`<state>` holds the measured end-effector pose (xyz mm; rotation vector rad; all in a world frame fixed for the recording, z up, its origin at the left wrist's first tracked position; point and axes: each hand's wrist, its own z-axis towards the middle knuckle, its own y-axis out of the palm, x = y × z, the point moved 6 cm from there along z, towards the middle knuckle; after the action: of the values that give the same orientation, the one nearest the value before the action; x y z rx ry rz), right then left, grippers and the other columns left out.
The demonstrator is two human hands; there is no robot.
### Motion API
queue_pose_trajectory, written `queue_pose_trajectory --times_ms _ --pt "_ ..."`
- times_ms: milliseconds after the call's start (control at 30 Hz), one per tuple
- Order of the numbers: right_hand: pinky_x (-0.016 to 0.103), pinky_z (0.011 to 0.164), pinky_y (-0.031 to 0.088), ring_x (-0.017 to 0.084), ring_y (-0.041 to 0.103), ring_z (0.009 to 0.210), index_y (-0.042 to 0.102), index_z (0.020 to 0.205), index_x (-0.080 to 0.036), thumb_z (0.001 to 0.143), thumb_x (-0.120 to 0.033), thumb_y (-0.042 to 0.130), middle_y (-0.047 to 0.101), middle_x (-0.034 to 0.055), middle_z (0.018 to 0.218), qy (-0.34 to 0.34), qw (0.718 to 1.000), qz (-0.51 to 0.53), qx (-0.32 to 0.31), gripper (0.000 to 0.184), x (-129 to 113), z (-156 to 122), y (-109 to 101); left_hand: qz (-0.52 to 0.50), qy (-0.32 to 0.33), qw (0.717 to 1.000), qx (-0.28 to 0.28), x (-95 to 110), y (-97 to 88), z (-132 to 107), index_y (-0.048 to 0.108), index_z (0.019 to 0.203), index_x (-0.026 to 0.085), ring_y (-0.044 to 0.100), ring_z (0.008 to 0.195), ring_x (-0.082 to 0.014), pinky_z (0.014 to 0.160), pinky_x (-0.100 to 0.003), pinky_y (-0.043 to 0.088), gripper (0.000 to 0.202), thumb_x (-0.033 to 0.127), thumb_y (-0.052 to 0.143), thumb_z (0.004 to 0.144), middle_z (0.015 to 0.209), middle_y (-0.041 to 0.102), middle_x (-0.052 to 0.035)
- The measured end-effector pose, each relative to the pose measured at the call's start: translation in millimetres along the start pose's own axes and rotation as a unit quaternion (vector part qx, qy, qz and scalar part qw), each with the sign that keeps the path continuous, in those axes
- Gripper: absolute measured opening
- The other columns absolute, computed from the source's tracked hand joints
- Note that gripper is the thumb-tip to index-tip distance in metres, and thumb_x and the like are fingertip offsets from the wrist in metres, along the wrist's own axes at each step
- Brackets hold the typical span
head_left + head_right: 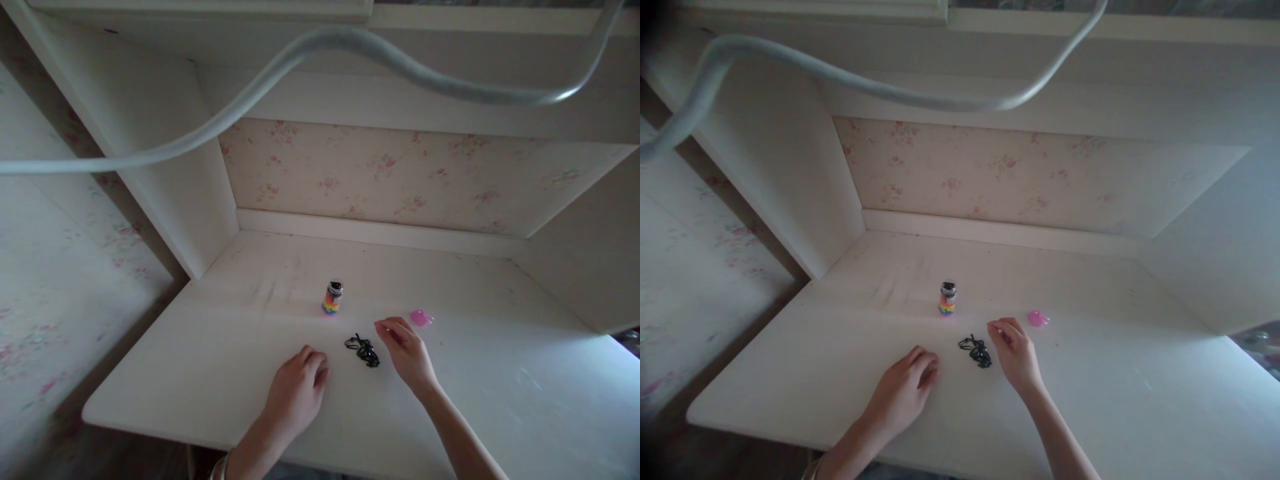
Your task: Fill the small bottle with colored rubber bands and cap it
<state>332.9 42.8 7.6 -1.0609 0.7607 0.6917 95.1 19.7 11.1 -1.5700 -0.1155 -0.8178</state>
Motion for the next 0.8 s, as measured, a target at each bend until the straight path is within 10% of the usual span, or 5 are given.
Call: queue_pose_trajectory --times_ms 367,800 --pt "0.025 0.063 0.044 0.015 0.057 0.07 0.069 0.084 -0.019 0.088 -0.045 0.053 0.061 0.0065 0.091 0.011 0.999 -0.009 0.031 0.031 16.9 -22.4 -4.4 0.13 0.048 0.99 -0.039 34.6 13.0 54.8 0.06 0.098 0.025 0.064 0.085 -0.0172 0.071 -0.026 0.049 0.016 0.033 0.047 0.092 0.101 0.06 -0.0007" --pt "0.022 0.054 0.041 0.01 0.051 0.059 0.068 0.085 -0.019 0.09 -0.041 0.052 0.06 0.0049 0.09 -0.01 1.0 -0.018 0.015 0.028 14.5 -24.8 -2.6 0.128 0.08 0.986 -0.069 36.7 25.2 63.8 0.061 0.095 0.023 0.065 0.079 -0.0153 0.07 -0.025 0.048 0.019 0.021 0.042 0.094 0.099 0.06 -0.0014"
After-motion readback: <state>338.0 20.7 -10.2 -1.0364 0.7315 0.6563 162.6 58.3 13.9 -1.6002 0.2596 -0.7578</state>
